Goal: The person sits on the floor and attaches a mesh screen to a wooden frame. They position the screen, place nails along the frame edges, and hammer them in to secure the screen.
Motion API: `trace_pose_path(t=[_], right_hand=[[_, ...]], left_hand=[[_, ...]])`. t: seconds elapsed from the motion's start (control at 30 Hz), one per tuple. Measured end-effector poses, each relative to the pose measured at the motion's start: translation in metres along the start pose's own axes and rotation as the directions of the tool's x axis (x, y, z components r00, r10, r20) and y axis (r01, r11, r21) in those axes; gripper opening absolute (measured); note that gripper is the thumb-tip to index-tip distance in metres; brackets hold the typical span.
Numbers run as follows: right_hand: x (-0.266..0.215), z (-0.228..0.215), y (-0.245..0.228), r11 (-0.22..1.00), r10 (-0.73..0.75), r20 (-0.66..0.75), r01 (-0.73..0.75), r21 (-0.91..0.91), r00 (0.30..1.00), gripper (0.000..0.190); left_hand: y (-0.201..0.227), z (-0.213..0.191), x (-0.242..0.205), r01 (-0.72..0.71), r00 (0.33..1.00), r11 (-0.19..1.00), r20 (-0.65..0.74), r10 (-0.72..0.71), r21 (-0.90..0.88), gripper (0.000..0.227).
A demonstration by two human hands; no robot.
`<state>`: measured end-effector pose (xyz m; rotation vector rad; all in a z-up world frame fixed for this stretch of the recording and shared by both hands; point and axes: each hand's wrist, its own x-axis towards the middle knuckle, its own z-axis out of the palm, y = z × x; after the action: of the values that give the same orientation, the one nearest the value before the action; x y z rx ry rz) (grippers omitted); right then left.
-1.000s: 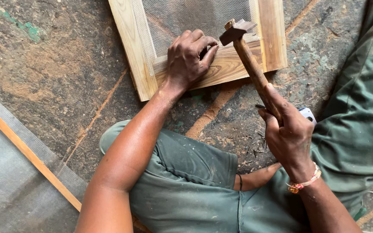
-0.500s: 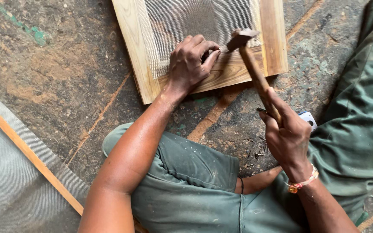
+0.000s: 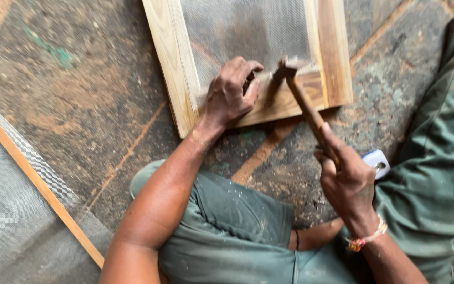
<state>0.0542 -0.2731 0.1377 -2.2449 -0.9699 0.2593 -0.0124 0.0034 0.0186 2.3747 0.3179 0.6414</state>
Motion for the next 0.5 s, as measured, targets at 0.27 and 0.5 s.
trace_pose_path(t=[0.27,0.5], right_hand=[[-0.008,0.008,0.004,0.981,-0.056,0.010,0.057,-0.187,0.998,0.064],[-0.011,0.018,0.016,0.985,0.033,0.046,-0.025,-0.169,0.998,0.066]], left_hand=[[-0.047,-0.017,0.140,-0.004,0.997,0.875,-0.062,0.038,0.485,0.049],[-0.140,0.015,0.222,0.207,0.955,0.739,0.034,-0.296,0.641,0.092]])
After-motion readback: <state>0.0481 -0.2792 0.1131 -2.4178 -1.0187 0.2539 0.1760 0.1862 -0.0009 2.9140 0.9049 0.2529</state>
